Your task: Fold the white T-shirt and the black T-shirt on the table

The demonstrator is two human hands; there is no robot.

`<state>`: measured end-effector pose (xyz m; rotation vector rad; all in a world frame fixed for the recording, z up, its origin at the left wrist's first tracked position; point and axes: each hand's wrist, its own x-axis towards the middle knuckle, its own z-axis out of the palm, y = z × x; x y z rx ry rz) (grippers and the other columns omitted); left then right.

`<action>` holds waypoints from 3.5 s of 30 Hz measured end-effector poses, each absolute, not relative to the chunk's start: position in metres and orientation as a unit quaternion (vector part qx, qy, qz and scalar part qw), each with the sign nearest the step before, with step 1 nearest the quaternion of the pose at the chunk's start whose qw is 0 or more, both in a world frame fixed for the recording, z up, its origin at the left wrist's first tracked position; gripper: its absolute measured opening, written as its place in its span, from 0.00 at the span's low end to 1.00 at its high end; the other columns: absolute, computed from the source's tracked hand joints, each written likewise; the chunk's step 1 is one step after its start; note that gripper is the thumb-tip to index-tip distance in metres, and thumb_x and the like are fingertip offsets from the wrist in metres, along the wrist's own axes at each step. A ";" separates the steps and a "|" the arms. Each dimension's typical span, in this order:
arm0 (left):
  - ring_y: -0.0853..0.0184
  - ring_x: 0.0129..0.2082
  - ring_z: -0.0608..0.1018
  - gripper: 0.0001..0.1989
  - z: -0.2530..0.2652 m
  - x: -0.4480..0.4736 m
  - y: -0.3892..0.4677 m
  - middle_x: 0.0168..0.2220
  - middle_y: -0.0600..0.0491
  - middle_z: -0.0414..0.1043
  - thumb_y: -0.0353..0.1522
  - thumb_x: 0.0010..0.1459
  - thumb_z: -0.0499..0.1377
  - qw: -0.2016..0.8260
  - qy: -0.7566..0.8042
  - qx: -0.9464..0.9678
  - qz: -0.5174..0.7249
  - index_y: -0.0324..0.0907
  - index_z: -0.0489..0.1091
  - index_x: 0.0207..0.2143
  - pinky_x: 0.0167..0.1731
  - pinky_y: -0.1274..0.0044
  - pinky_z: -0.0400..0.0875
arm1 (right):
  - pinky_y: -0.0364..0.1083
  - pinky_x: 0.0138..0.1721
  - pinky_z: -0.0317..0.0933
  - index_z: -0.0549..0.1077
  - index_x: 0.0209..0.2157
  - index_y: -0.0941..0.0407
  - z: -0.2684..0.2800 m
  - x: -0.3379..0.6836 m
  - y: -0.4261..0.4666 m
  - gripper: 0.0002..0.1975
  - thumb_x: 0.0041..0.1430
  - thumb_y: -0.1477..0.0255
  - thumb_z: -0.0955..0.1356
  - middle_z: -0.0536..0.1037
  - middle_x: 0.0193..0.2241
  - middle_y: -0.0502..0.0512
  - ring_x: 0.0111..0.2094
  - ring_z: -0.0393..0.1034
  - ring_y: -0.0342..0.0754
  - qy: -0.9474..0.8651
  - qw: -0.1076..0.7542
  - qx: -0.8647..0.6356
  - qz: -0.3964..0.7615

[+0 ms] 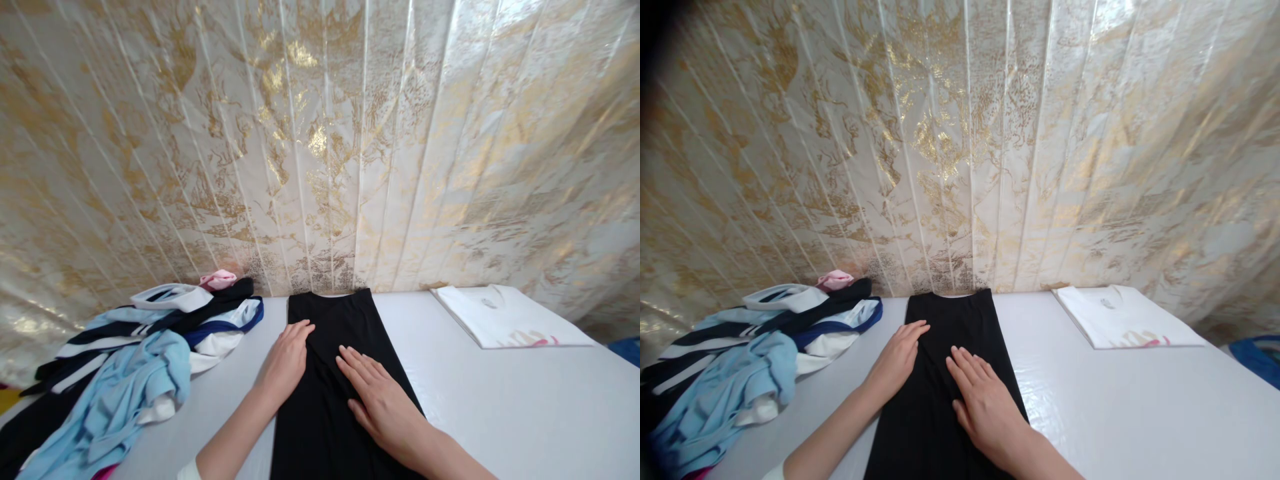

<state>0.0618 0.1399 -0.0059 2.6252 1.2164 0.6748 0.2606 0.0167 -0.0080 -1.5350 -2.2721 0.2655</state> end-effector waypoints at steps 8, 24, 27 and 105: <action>0.60 0.50 0.72 0.16 0.010 0.080 0.156 0.49 0.45 0.69 0.26 0.60 0.53 0.103 0.466 0.852 0.215 0.39 0.64 0.51 0.50 0.69 0.66 | 0.59 0.60 0.54 0.63 0.59 0.54 0.011 0.294 0.054 0.25 0.60 0.74 0.62 0.62 0.62 0.61 0.62 0.56 0.53 -0.773 0.260 -0.566 0.117; 0.62 0.37 0.77 0.05 0.046 0.103 0.160 0.32 0.55 0.73 0.26 0.59 0.53 0.217 0.520 0.798 0.212 0.45 0.65 0.34 0.37 0.76 0.64 | 0.47 0.46 0.62 0.72 0.42 0.53 0.013 0.343 0.194 0.15 0.59 0.80 0.59 0.74 0.44 0.54 0.44 0.70 0.49 -0.743 0.306 -0.593 0.050; 0.65 0.33 0.78 0.04 0.056 0.108 0.151 0.28 0.57 0.72 0.28 0.62 0.51 0.273 0.506 0.783 0.237 0.46 0.63 0.35 0.34 0.78 0.66 | 0.46 0.46 0.61 0.72 0.42 0.52 0.012 0.338 0.193 0.15 0.60 0.80 0.59 0.73 0.43 0.53 0.44 0.69 0.48 -0.746 0.309 -0.588 0.052; 0.65 0.36 0.74 0.11 0.033 0.113 0.108 0.34 0.54 0.71 0.28 0.62 0.49 0.316 0.327 0.842 0.290 0.44 0.71 0.34 0.38 0.76 0.65 | 0.48 0.40 0.60 0.62 0.40 0.54 0.015 0.287 0.045 0.15 0.48 0.79 0.63 0.68 0.36 0.51 0.37 0.64 0.48 -0.672 0.380 -0.581 0.258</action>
